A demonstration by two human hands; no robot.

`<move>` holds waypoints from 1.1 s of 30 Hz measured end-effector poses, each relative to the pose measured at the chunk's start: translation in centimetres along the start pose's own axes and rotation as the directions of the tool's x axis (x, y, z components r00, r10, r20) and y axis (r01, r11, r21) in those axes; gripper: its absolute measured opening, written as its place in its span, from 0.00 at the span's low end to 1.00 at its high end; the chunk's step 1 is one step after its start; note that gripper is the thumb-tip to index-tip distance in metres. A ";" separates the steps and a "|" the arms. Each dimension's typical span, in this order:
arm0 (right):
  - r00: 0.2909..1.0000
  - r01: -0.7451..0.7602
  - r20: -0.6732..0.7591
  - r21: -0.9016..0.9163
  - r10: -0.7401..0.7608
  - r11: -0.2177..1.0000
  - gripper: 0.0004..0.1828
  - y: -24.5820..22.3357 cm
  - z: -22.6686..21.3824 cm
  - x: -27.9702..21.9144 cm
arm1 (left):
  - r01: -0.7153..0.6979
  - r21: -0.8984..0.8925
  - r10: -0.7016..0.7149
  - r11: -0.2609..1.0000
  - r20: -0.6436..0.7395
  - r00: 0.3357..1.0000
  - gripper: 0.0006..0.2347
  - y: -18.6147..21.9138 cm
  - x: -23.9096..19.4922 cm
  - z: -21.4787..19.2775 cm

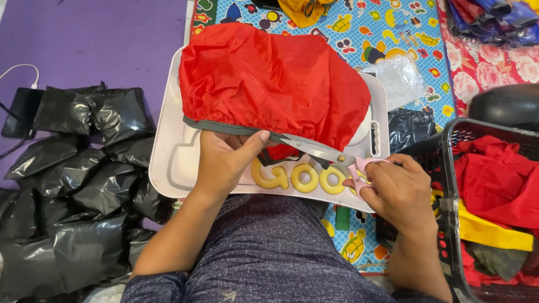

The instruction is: The person uses pink-handled scissors to cut the black elastic band along the edge of a red fabric item. The person holds the fabric steady with their left hand while cutting with their right hand, working over a white tray.

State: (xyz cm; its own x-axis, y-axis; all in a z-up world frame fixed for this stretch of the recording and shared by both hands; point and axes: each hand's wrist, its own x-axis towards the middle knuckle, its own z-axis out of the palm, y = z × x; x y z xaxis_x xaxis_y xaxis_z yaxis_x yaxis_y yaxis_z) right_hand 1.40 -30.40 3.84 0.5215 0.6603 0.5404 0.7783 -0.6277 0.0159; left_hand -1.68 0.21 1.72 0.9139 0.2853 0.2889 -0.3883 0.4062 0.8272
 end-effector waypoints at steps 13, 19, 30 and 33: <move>0.996 0.073 0.068 -0.112 -0.066 0.991 0.11 0.1 -1.6 1.6 | -0.005 0.146 0.001 0.989 0.027 1.000 0.09 1.1 -0.4 0.1; 0.996 0.070 0.060 -0.094 -0.064 0.993 0.09 0.3 -1.5 1.4 | -0.002 0.122 -0.004 0.993 0.043 0.999 0.09 1.2 -0.5 0.2; 0.995 0.099 0.029 -0.222 -0.095 0.970 0.11 0.3 -1.4 1.1 | 0.022 0.094 -0.027 0.995 0.047 0.999 0.10 0.8 -0.3 0.2; 0.995 0.095 0.021 -0.222 -0.093 0.970 0.11 0.6 -1.1 0.7 | 0.042 0.093 -0.046 0.995 0.044 0.998 0.09 0.9 -0.3 0.3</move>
State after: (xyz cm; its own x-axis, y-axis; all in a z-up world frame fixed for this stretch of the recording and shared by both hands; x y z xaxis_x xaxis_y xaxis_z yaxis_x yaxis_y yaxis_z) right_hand 1.83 -30.83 5.16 0.4538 0.7243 0.5191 0.7273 -0.6376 0.2540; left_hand -2.29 0.20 2.57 0.9351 0.2280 0.2711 -0.3369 0.3355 0.8797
